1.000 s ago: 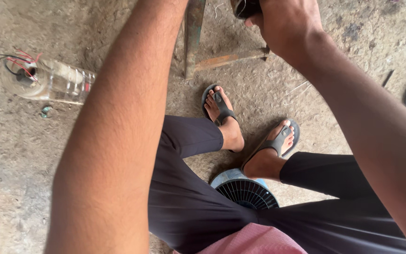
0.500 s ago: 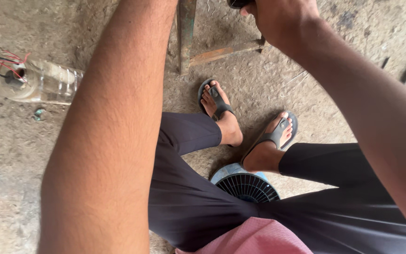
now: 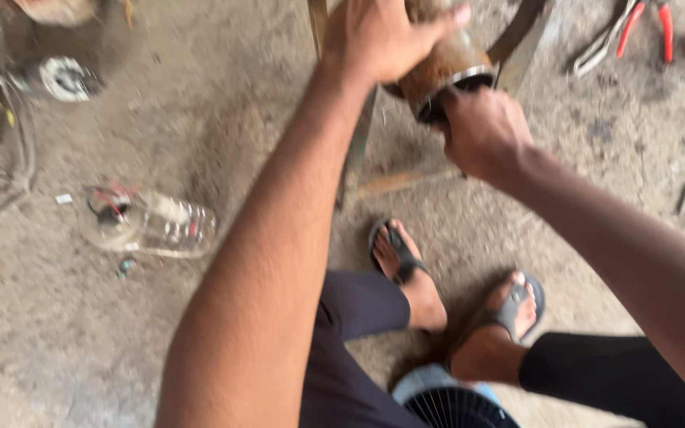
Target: The person sits on the floor and winds a thin wire around a metal cylinder mounted on a stand. They repeatedly wrap the wire by hand, adjust the cylinder's position, and occasionally reach for a plastic bottle nearby. The task continues with consistent hand movements focused on the cylinder.
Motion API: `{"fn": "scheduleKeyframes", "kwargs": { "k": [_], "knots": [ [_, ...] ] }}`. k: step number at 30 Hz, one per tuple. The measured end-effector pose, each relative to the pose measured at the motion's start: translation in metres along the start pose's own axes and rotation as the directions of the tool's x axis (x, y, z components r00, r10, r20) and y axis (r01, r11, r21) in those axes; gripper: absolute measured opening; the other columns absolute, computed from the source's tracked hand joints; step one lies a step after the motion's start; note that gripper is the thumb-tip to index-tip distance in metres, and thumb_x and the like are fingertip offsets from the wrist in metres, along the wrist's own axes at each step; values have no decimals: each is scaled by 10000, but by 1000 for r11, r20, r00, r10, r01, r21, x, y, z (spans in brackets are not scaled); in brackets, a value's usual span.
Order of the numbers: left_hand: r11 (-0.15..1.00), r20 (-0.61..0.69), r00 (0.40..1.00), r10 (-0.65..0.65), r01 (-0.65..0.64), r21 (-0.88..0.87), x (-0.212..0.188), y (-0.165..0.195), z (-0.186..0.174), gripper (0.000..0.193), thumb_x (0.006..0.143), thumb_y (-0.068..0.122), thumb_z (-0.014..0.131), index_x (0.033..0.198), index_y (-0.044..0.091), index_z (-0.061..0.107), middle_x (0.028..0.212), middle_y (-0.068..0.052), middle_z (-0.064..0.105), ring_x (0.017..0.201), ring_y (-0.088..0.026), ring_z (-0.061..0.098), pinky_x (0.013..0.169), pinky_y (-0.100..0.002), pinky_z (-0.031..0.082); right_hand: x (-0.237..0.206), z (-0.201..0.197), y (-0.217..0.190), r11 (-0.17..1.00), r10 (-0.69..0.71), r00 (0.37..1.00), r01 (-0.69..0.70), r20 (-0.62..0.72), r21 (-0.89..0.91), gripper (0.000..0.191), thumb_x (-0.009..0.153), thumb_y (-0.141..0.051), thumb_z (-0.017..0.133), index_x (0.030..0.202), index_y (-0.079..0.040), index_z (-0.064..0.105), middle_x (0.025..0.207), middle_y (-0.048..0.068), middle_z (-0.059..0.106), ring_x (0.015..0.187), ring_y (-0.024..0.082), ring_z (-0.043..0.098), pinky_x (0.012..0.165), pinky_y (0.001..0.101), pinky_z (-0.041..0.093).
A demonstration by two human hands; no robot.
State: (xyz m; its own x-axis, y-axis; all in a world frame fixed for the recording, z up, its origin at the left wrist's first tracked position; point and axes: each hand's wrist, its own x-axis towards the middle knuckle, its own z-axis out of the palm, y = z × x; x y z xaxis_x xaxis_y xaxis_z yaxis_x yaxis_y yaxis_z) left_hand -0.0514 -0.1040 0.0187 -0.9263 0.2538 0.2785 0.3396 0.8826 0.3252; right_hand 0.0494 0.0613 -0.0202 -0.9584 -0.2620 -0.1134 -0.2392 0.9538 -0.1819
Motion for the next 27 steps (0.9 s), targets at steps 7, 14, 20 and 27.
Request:
{"fn": "scheduleKeyframes", "kwargs": {
  "k": [7, 14, 20, 27],
  "knots": [
    [994, 127, 985, -113, 112, 18, 5, -1, 3, 1257, 793, 899, 574, 1557, -34, 219, 1512, -316, 425, 1277, -386, 591, 983, -484, 551, -1, -3, -7, 999, 21, 1000, -20, -22, 41, 177, 941, -189, 662, 1072, -88, 726, 856, 168, 738, 714, 333, 718, 646, 454, 585],
    [984, 178, 974, -137, 154, -89, 3, 7, -10, 1235, 759, 837, 588, 1568, -42, 277, 1333, -257, 635, 1076, -325, 745, 870, -453, 637, 1, 8, -11, 980, 59, 988, -31, -142, 195, 173, 892, -132, 640, 1028, -62, 721, 847, 192, 734, 734, 377, 723, 666, 484, 595],
    [977, 174, 975, -140, 164, -133, 3, 10, -17, 1242, 736, 815, 612, 1572, -39, 276, 1286, -243, 672, 1036, -321, 753, 879, -446, 620, 2, 22, -21, 947, 160, 963, -87, -217, 310, 234, 829, -95, 634, 1049, -71, 709, 791, 234, 723, 720, 429, 717, 679, 533, 589],
    [984, 159, 976, -151, 164, -68, 0, 16, -31, 1202, 753, 804, 651, 1556, -24, 311, 1325, -280, 622, 1114, -379, 700, 935, -452, 583, 6, 35, -53, 838, 388, 904, -264, -180, 478, 370, 823, -125, 669, 1146, 44, 607, 768, 268, 707, 736, 444, 719, 707, 532, 596]
  ]
}}
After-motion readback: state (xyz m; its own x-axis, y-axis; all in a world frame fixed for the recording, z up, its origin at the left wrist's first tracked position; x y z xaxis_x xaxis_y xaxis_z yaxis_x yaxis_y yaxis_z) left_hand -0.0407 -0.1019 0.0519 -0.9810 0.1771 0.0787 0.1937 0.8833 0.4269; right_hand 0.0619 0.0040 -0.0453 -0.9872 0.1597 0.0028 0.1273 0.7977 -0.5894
